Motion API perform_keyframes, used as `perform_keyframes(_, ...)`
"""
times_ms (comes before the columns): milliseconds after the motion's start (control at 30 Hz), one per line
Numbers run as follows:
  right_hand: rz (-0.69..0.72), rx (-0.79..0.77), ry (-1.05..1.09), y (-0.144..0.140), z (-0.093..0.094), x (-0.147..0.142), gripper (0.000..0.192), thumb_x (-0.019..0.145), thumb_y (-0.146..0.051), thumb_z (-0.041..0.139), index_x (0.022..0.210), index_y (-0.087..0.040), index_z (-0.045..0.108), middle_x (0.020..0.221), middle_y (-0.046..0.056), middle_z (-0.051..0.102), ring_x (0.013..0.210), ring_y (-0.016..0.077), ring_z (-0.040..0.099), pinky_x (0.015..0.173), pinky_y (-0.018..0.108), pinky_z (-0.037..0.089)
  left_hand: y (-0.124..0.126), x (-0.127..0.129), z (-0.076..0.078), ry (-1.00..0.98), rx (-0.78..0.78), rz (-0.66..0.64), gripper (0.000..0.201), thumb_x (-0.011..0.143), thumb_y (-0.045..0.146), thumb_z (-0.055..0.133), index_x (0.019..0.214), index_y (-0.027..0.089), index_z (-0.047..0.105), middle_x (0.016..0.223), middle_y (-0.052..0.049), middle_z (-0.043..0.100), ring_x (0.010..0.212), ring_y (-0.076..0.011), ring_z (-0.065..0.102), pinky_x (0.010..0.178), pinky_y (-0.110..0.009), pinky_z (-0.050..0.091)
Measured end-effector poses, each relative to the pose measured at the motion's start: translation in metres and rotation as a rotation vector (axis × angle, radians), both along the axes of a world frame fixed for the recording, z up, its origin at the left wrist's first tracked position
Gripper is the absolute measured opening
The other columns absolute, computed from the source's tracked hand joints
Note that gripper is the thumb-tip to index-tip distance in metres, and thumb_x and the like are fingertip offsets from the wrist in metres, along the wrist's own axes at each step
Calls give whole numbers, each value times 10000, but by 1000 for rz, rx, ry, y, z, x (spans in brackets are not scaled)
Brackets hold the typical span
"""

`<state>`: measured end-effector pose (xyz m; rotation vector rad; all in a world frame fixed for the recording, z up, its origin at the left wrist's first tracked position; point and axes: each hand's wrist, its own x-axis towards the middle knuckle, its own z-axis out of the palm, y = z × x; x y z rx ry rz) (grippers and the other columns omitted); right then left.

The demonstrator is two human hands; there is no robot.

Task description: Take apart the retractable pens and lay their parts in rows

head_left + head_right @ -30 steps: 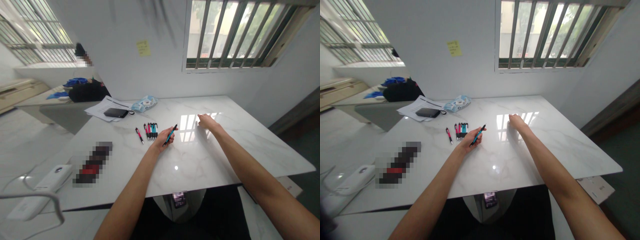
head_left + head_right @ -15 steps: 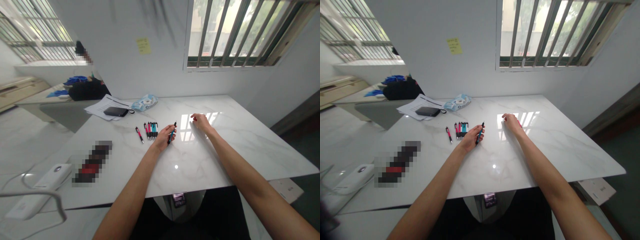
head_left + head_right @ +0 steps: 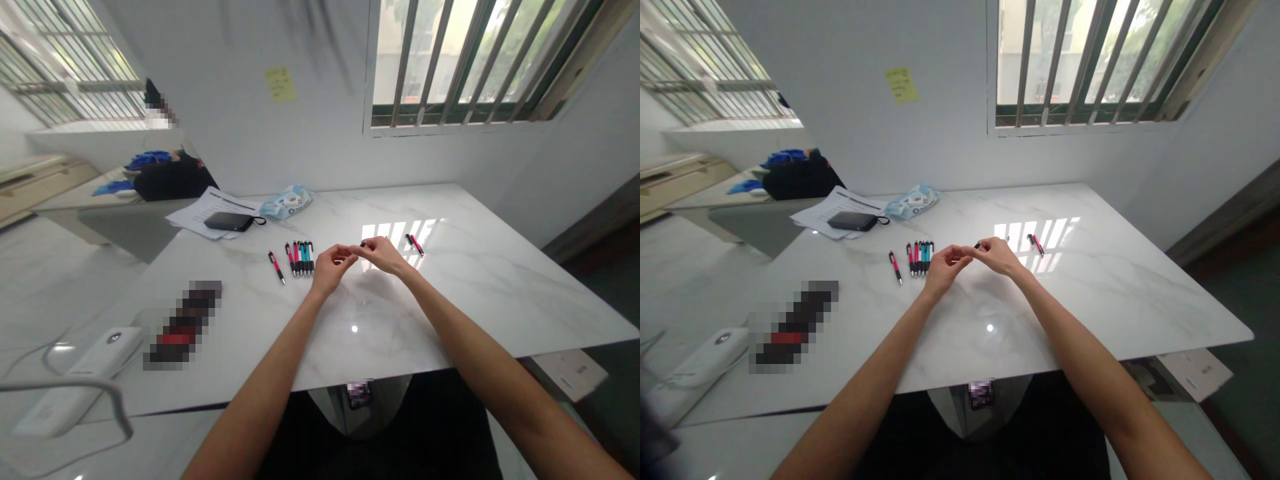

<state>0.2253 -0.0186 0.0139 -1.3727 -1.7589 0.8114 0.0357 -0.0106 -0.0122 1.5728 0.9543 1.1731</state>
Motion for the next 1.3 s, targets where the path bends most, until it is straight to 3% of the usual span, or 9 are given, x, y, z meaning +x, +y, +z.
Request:
perform_keyframes(200,-80,83,61,0,-11,-9,607,854,-693,655,599,-227,362,541,-70,321,564,106,310,554,283,233,-9,-1,3,237,117,64,254,768,451,858,824,217,776,765,-24,736,675,-158,598,657,-273,442)
perform_keyframes(367,-119,136,118,-1,-12,-6,581,858,-672,692,608,-225,417,552,-62,370,565,114,337,555,283,258,-13,0,7,244,129,104,221,746,414,885,852,236,810,727,-19,724,631,-153,567,647,-265,426)
perform_keyframes(533,-67,153,191,0,-13,0,498,867,-637,708,690,-226,489,599,-57,429,597,123,387,567,273,304,-12,2,12,306,91,115,211,792,409,840,864,213,817,711,-35,742,634,-164,613,646,-275,438)
perform_keyframes(733,58,128,340,0,-13,2,328,883,-530,718,948,-220,634,798,-15,604,751,151,570,662,274,449,-14,4,6,194,32,105,257,826,435,806,917,195,821,836,-62,795,720,-187,696,710,-294,509)
perform_keyframes(900,92,98,409,-5,-10,-5,390,796,-548,818,951,-228,658,785,-13,601,767,164,588,694,290,505,-22,9,3,56,62,108,317,863,484,776,952,183,818,836,-42,772,719,-160,667,706,-269,513)
perform_keyframes(1300,100,108,433,-8,-8,-4,386,826,-484,806,1106,-242,695,853,-3,638,853,175,640,722,291,528,-24,13,5,41,39,121,298,867,467,774,947,184,827,819,-37,759,707,-156,635,691,-265,492)
